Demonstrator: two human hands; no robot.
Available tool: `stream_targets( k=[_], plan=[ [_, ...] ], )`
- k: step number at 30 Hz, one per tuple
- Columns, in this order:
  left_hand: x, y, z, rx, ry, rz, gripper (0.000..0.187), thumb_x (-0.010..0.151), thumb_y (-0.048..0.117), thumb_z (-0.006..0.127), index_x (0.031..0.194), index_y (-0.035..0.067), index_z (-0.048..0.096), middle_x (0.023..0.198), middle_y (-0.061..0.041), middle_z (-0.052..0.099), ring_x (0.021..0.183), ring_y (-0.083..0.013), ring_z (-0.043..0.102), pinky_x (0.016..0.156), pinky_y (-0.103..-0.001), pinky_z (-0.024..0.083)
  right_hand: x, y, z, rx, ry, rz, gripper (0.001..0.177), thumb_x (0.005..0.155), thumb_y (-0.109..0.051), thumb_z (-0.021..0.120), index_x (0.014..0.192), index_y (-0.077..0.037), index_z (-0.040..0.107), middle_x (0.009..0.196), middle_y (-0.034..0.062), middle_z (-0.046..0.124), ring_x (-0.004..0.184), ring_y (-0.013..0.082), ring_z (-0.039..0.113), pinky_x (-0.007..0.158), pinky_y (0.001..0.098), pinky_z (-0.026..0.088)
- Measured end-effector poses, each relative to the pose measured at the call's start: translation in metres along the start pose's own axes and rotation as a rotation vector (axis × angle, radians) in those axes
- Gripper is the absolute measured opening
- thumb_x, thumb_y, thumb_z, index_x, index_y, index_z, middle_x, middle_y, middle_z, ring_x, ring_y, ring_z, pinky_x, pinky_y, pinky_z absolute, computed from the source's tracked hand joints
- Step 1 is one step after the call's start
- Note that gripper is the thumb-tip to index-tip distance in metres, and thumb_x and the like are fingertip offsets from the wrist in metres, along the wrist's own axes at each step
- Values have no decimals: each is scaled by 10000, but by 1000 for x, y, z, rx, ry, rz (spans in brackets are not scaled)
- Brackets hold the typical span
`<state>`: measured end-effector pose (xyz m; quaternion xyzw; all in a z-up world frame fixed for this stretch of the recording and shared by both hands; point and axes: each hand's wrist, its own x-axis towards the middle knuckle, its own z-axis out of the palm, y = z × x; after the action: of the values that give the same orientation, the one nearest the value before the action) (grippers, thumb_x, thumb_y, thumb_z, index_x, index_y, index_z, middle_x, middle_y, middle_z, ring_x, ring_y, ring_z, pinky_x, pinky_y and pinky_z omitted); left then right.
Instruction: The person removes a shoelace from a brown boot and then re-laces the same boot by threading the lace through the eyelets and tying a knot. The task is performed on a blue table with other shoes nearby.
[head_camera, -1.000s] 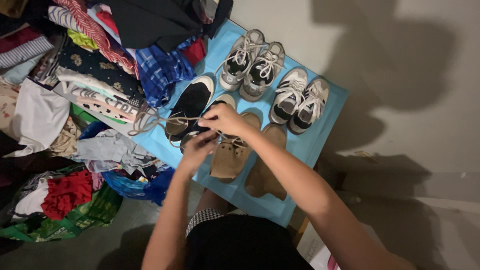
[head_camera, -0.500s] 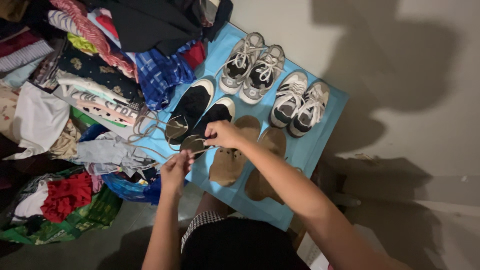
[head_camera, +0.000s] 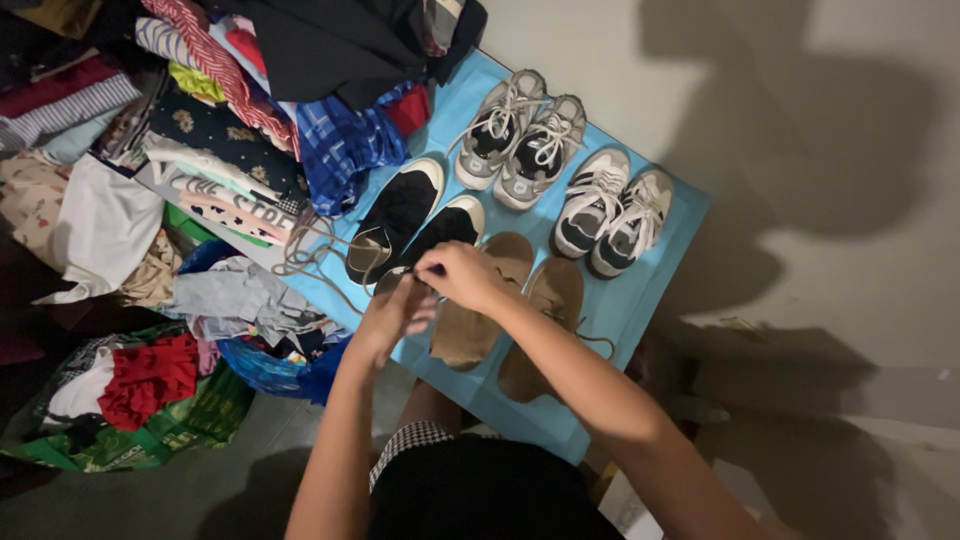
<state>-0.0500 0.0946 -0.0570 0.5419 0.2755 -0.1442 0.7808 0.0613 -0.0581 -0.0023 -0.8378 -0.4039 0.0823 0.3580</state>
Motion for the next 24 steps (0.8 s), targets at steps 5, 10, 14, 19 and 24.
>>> stream_targets(
  k=[5, 10, 14, 19, 24],
  plan=[
    [33, 26, -4, -513, -92, -24, 378, 1080, 393, 373, 1226, 104, 570, 1070, -17, 693, 929, -136, 672, 799, -295, 553, -49, -25, -39, -19, -70, 104, 99, 854, -187, 793, 942, -142, 786, 919, 85, 690, 836, 273, 692, 715, 392, 532],
    [19, 58, -15, 125, -190, 290, 391, 939, 111, 498, 1264, 48, 707, 879, -51, 498, 731, -190, 435, 686, -392, 412, -63, -34, -60, 165, -3, 165, 292, 824, -196, 836, 1036, -49, 699, 1002, 103, 654, 918, 273, 646, 765, 386, 536],
    [-9, 84, 24, 653, -543, 537, 512, 1088, 383, 443, 902, 42, 776, 896, -27, 760, 849, -120, 676, 841, -293, 511, -53, -34, -63, -243, 450, -270, 663, 730, -177, 839, 1250, 180, 635, 1352, 278, 559, 1261, 356, 524, 969, 460, 454],
    [-27, 112, 30, 688, -226, 617, 526, 1053, 415, 479, 823, 29, 753, 724, -99, 694, 668, -204, 602, 675, -370, 501, -35, -2, -75, 328, 100, 113, 264, 1034, -260, 612, 1100, -27, 718, 1209, 151, 756, 1108, 240, 716, 950, 349, 589],
    [-11, 110, -23, 732, 204, 721, 548, 1107, 405, 426, 840, 21, 712, 689, -133, 639, 669, -249, 626, 690, -391, 494, -76, 47, -120, 735, 149, 664, 540, 1075, -498, 455, 760, -64, 517, 609, 53, 600, 965, 146, 829, 678, 332, 644]
  ],
)
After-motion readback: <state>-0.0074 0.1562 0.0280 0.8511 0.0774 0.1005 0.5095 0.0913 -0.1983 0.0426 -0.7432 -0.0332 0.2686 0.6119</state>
